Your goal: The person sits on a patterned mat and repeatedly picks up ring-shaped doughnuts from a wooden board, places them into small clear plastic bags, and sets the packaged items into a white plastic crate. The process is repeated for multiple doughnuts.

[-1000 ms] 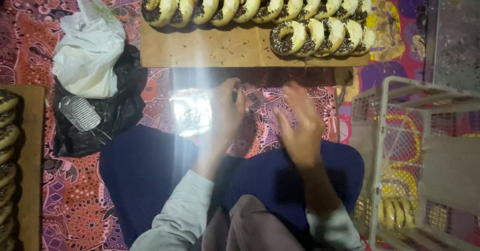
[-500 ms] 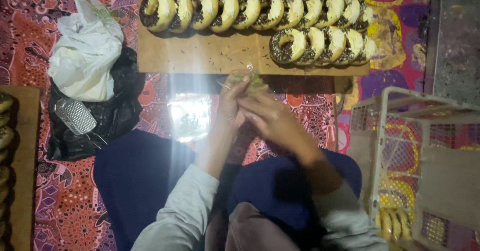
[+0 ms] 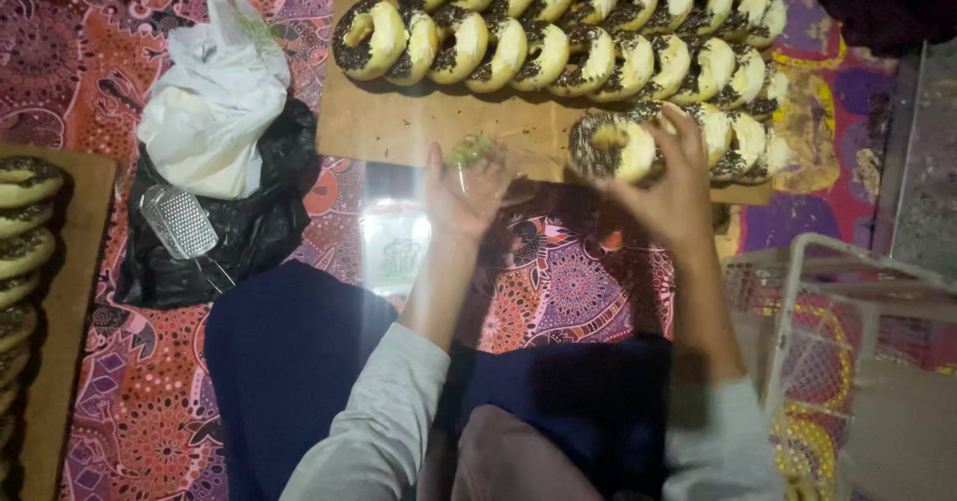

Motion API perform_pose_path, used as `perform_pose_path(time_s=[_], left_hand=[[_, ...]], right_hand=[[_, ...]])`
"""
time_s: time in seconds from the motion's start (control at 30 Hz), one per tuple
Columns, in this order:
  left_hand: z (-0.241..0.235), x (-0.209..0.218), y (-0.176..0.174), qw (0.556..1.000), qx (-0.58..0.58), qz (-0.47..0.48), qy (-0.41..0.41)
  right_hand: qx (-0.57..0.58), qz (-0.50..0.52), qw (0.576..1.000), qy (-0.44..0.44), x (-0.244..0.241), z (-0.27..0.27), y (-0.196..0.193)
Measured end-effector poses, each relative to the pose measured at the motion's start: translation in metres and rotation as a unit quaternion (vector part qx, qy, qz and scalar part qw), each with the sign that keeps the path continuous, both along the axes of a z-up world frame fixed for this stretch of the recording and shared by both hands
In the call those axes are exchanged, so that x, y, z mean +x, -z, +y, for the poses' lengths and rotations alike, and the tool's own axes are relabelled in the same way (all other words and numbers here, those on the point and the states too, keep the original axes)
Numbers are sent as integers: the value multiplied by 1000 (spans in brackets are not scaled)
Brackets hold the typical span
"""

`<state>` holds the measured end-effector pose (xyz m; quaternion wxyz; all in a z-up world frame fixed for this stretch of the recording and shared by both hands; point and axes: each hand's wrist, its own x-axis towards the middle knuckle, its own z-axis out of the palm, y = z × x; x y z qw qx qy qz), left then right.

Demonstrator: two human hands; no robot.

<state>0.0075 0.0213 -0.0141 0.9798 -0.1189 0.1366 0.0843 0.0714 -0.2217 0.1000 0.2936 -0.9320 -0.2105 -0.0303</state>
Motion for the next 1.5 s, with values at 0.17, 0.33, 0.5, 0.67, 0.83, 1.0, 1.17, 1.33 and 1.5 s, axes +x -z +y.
perform_pose_path(time_s=[0.17, 0.33, 0.5, 0.67, 0.83, 1.0, 1.17, 1.33, 1.5], left_hand=[[2, 1, 4, 992, -38, 105, -63], [-21, -8, -4, 979, 165, -86, -88], [-44, -32, -16, 968, 248, 0, -20], [-30, -112, -46, 609, 778, 18, -156], [52, -181, -67, 250, 950, -2, -189], [86, -254, -80, 378, 904, 121, -159], [105, -305, -80, 602, 731, 312, -79], [114, -304, -66, 683, 650, 296, -150], [106, -301, -57, 595, 719, 296, -205]], right_hand=[[142, 71, 987, -31, -87, 22, -24], [65, -74, 995, -2, -110, 96, -13], [100, -120, 986, 54, -106, 137, -6], [260, 139, 954, 49, -110, 138, 15], [334, 241, 877, -247, -135, 148, 23], [80, 243, 945, -203, -191, 180, 0], [66, 76, 940, -327, -239, 217, -22], [100, -28, 928, -358, -251, 242, -31], [166, -100, 880, -433, -244, 254, -32]])
